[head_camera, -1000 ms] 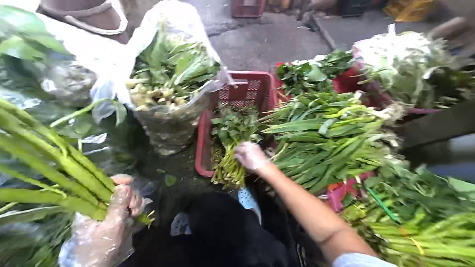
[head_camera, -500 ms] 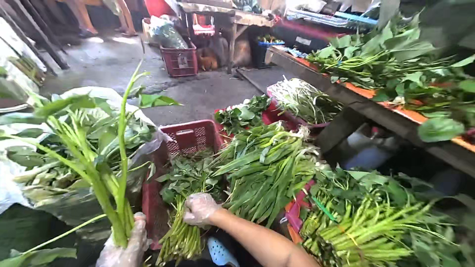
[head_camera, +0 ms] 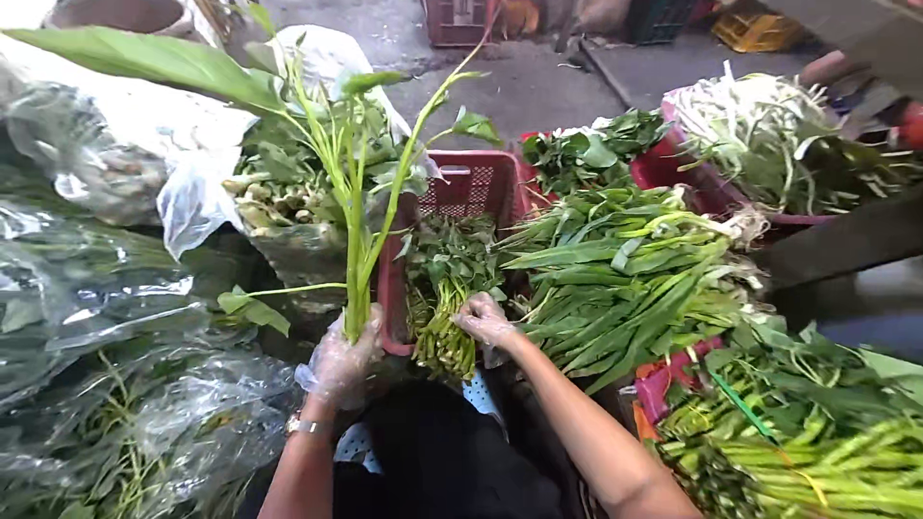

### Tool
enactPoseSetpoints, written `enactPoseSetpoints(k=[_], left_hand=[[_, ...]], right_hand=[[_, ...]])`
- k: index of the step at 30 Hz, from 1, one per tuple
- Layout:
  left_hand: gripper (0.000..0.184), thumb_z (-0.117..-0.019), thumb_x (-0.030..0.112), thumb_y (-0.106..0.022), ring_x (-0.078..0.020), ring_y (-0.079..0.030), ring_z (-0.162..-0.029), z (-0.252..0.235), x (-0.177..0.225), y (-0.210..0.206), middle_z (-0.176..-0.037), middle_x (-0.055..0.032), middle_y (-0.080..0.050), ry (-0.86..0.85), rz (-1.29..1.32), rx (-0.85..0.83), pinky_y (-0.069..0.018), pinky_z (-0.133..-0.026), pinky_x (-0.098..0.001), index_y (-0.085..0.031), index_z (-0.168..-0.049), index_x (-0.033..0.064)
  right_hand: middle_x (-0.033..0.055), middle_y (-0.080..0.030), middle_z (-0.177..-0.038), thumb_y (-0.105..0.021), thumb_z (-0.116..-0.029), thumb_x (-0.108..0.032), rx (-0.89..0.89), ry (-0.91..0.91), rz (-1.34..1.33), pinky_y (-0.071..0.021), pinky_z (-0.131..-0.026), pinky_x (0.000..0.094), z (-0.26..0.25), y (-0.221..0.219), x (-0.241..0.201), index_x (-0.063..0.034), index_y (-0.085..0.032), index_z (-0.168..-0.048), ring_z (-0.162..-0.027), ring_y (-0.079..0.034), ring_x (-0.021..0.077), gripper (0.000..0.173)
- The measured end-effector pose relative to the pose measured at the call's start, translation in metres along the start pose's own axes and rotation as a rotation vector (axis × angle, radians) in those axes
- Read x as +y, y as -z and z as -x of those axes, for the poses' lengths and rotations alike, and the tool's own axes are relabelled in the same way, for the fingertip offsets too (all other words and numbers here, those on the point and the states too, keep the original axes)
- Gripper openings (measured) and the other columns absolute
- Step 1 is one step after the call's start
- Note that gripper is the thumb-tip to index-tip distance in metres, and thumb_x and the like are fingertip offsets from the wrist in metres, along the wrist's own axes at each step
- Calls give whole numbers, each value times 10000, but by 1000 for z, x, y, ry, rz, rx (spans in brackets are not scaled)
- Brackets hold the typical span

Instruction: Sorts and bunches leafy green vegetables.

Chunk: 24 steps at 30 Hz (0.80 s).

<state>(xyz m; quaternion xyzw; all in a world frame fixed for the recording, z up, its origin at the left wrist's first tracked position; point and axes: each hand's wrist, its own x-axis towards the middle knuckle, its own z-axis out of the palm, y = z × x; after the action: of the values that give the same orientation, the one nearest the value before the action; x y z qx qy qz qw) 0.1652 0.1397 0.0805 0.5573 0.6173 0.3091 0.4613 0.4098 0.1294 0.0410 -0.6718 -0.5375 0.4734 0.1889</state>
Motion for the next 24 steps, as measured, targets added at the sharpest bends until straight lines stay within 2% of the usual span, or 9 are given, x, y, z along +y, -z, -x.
enactPoseSetpoints(k=[5, 7, 9, 11, 12, 14, 17, 20, 24], left_hand=[[188, -1001, 240, -543, -15, -544, -525, 5, -1, 2, -623, 119, -533, -95, 361, -90, -532, -552, -206, -581, -1103, 88], [109, -1006, 190, -523, -12, -541, -509, 8, 0, 3, -599, 124, -545, -133, 478, -120, -517, -536, -189, -584, -1054, 114], [94, -1007, 165, -503, -17, -547, -513, 12, 0, 5, -603, 119, -558, -164, 576, -158, -521, -542, -192, -589, -1028, 133], [135, -1011, 143, -468, -23, -549, -517, 17, 2, 10, -604, 104, -562, -183, 666, -184, -521, -548, -194, -602, -1009, 133], [145, -1010, 148, -463, -24, -545, -520, 18, 2, 13, -606, 100, -560, -200, 702, -196, -513, -548, -194, -607, -1010, 136], [145, -1017, 180, -482, -25, -546, -522, 23, 2, 20, -609, 100, -563, -243, 761, -203, -508, -548, -193, -623, -1010, 150], [140, -1027, 211, -497, -31, -542, -516, 28, 0, 30, -603, 96, -556, -303, 830, -181, -509, -547, -204, -623, -988, 163], [165, -1047, 227, -486, -42, -560, -532, 28, -7, 45, -611, 92, -566, -369, 862, -131, -536, -583, -224, -631, -981, 183], [164, -1054, 275, -494, -41, -558, -522, 25, -12, 67, -607, 105, -556, -419, 842, 0, -553, -588, -226, -626, -984, 204]], right_hand=[[283, -442, -1489, -673, -978, -276, 176, -100, -97, -361, -1166, 474, 12, -8, 1, 30, -610, -1293, -1418, -412, 381, 444], [279, -436, -1517, -693, -965, -365, 192, -151, -121, -371, -1173, 499, 13, -11, 4, -3, -441, -1481, -1421, -433, 388, 679], [269, -414, -1559, -570, -1021, -498, 72, -234, -87, -368, -1172, 538, 13, -12, -2, -57, -180, -1619, -1429, -451, 385, 839], [291, -309, -1613, -503, -1022, -581, 13, -272, -124, -332, -1198, 555, 3, -18, -2, -48, 22, -1638, -1473, -387, 397, 968], [296, -286, -1621, -549, -1001, -581, 36, -287, -176, -334, -1197, 554, -3, -22, -1, -49, 51, -1634, -1477, -378, 399, 1022], [288, -285, -1619, -699, -942, -492, 101, -328, -291, -369, -1173, 547, -10, -30, -4, -80, 53, -1637, -1460, -398, 391, 1104], [282, -301, -1606, -786, -906, -301, 154, -342, -417, -418, -1134, 521, -10, -33, -12, -112, 47, -1636, -1429, -433, 376, 1124], [267, -328, -1586, -772, -883, -117, 287, -274, -613, -494, -1052, 517, -3, -34, -14, -142, -17, -1639, -1360, -499, 362, 1069], [264, -275, -1613, -698, -923, -76, 413, -84, -695, -496, -1056, 439, 24, -28, -14, -92, -34, -1636, -1368, -489, 309, 974]])
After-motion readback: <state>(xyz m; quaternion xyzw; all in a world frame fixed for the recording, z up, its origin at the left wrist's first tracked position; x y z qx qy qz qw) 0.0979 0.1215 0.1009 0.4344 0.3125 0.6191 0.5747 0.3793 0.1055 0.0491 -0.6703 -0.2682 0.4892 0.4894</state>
